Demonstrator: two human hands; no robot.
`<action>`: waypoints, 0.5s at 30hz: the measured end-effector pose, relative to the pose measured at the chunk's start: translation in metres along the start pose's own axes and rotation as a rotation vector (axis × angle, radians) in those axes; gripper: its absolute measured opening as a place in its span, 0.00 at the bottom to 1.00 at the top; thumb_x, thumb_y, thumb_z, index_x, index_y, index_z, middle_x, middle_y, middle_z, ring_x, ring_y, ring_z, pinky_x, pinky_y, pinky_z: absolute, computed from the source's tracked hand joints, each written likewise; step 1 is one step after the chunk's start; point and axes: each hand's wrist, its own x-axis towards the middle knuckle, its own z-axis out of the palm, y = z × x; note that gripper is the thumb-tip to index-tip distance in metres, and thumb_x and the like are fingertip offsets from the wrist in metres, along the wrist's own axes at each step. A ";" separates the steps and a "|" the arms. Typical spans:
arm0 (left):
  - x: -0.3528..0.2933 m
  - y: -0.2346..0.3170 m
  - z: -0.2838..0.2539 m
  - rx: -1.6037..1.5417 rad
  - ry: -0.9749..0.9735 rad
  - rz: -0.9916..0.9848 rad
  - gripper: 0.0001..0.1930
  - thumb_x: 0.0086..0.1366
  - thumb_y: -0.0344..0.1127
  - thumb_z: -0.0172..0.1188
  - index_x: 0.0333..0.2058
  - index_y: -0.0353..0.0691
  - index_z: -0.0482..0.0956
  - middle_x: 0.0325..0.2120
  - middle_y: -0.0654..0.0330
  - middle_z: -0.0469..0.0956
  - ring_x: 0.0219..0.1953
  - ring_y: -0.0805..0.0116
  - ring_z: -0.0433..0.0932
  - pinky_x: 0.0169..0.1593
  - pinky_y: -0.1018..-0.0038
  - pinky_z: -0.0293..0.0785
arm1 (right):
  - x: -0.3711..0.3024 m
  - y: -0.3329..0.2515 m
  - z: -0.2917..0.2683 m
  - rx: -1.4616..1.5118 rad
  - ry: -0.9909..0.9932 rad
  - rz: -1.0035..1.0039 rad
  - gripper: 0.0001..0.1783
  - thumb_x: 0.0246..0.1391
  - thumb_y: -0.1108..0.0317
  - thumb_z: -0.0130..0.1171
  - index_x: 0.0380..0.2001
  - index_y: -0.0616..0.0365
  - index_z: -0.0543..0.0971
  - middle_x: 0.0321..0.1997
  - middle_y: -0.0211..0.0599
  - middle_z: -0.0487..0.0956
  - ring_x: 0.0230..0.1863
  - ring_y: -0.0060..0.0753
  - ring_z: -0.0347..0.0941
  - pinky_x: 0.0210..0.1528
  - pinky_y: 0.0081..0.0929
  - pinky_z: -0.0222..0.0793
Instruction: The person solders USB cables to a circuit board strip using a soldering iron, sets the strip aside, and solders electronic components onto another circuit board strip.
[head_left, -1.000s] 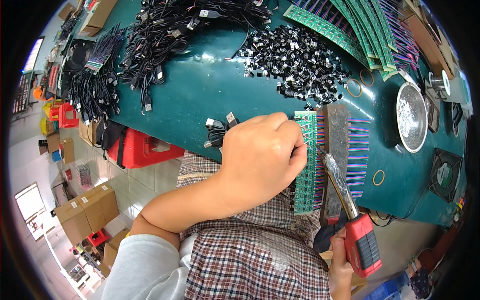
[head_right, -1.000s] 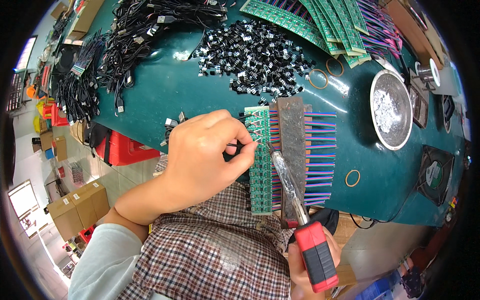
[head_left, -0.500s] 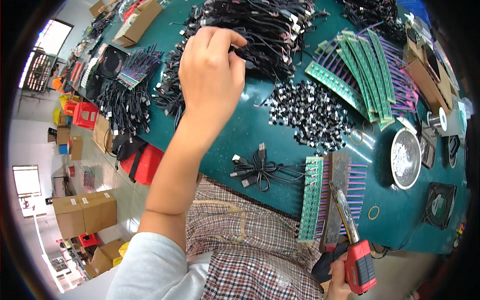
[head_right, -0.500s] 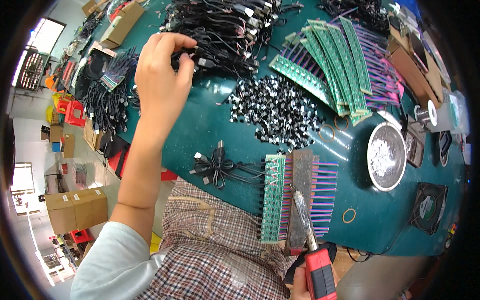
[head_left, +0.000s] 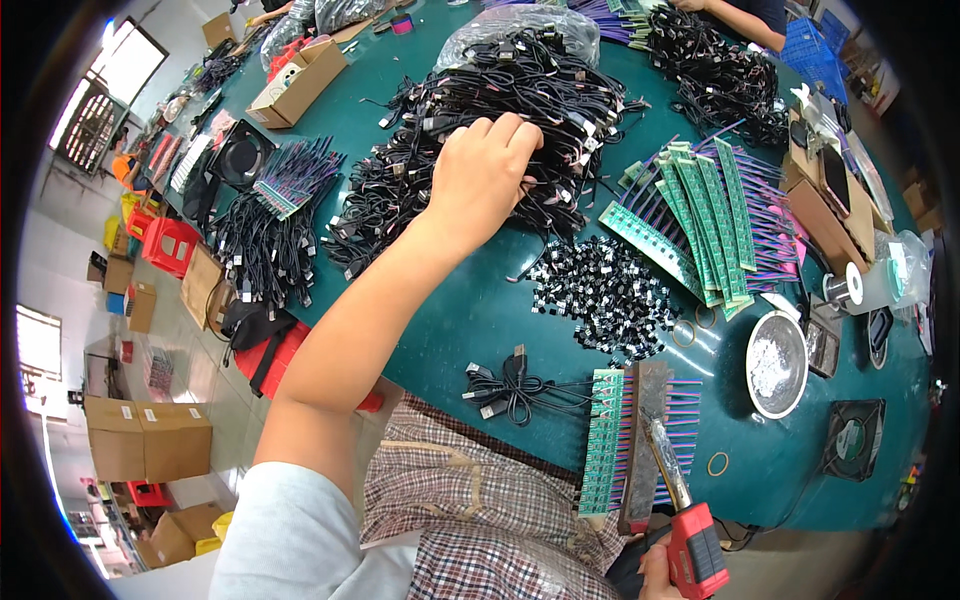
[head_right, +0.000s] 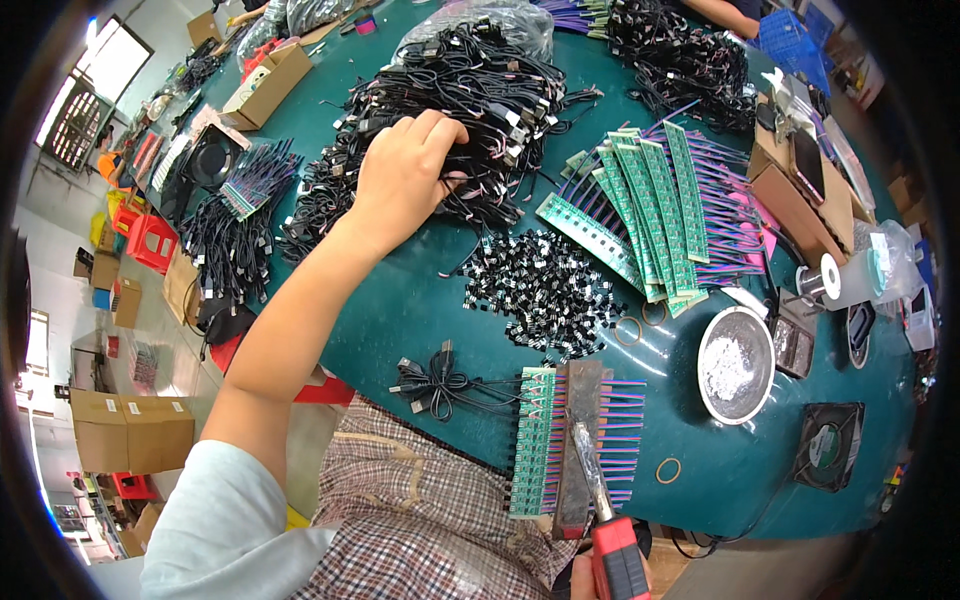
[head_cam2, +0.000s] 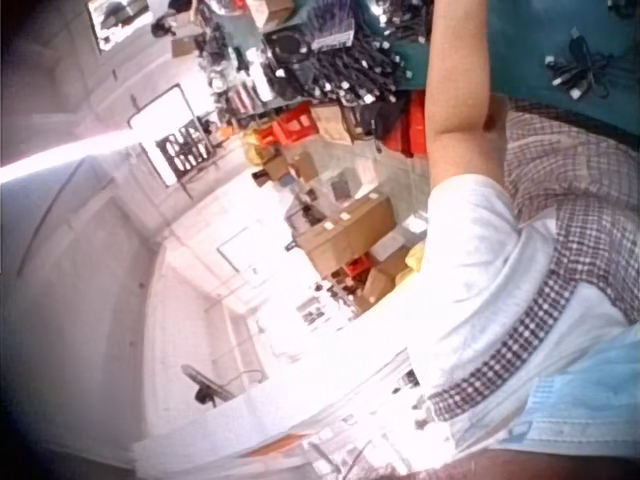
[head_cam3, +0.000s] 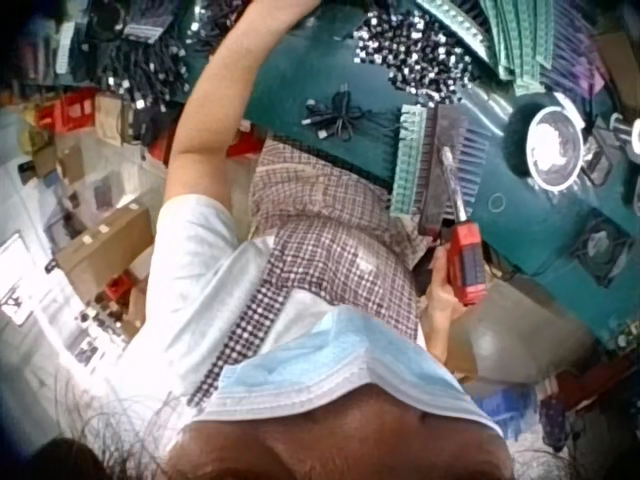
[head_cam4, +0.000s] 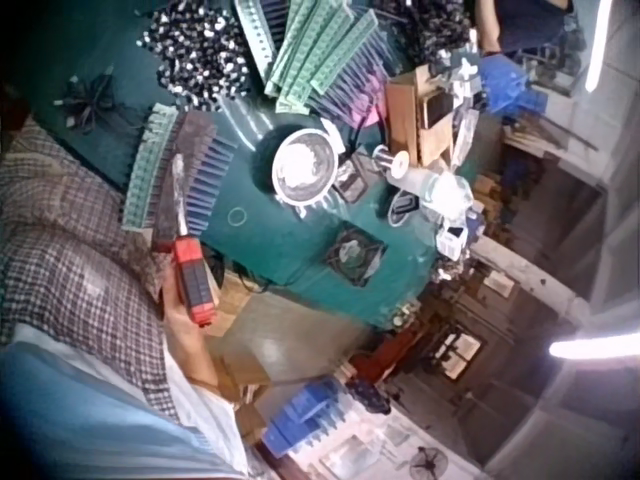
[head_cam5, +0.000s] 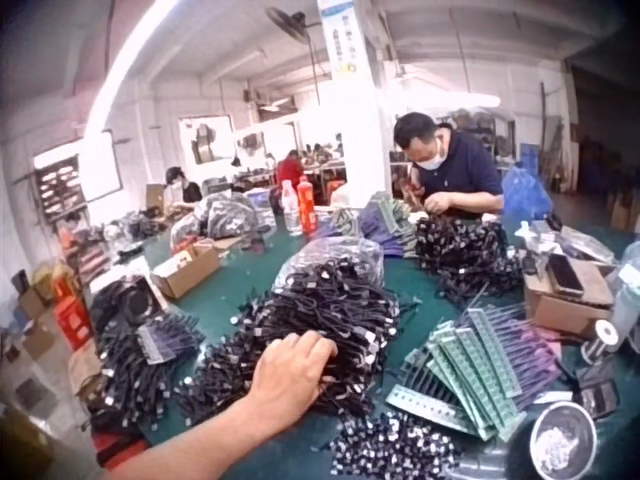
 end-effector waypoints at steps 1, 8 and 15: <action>0.000 0.000 0.001 0.031 0.027 0.010 0.25 0.48 0.32 0.78 0.45 0.45 0.77 0.39 0.62 0.76 0.45 0.58 0.78 0.46 0.62 0.74 | 0.002 0.001 0.000 -0.003 -0.003 -0.003 0.31 0.60 0.72 0.71 0.64 0.57 0.68 0.51 0.44 0.79 0.50 0.32 0.77 0.52 0.28 0.77; 0.008 -0.007 0.012 0.040 0.317 0.071 0.33 0.40 0.32 0.79 0.49 0.46 0.76 0.46 0.60 0.75 0.49 0.57 0.76 0.50 0.61 0.72 | 0.016 0.002 0.003 -0.021 -0.025 -0.027 0.29 0.64 0.71 0.67 0.64 0.55 0.68 0.52 0.43 0.78 0.52 0.31 0.77 0.54 0.27 0.76; 0.005 -0.013 0.015 -0.006 0.226 0.120 0.32 0.37 0.29 0.77 0.46 0.46 0.78 0.45 0.60 0.74 0.49 0.55 0.76 0.51 0.59 0.73 | 0.018 -0.007 0.004 -0.042 -0.053 -0.019 0.26 0.67 0.70 0.64 0.65 0.53 0.67 0.52 0.42 0.77 0.53 0.29 0.76 0.56 0.25 0.74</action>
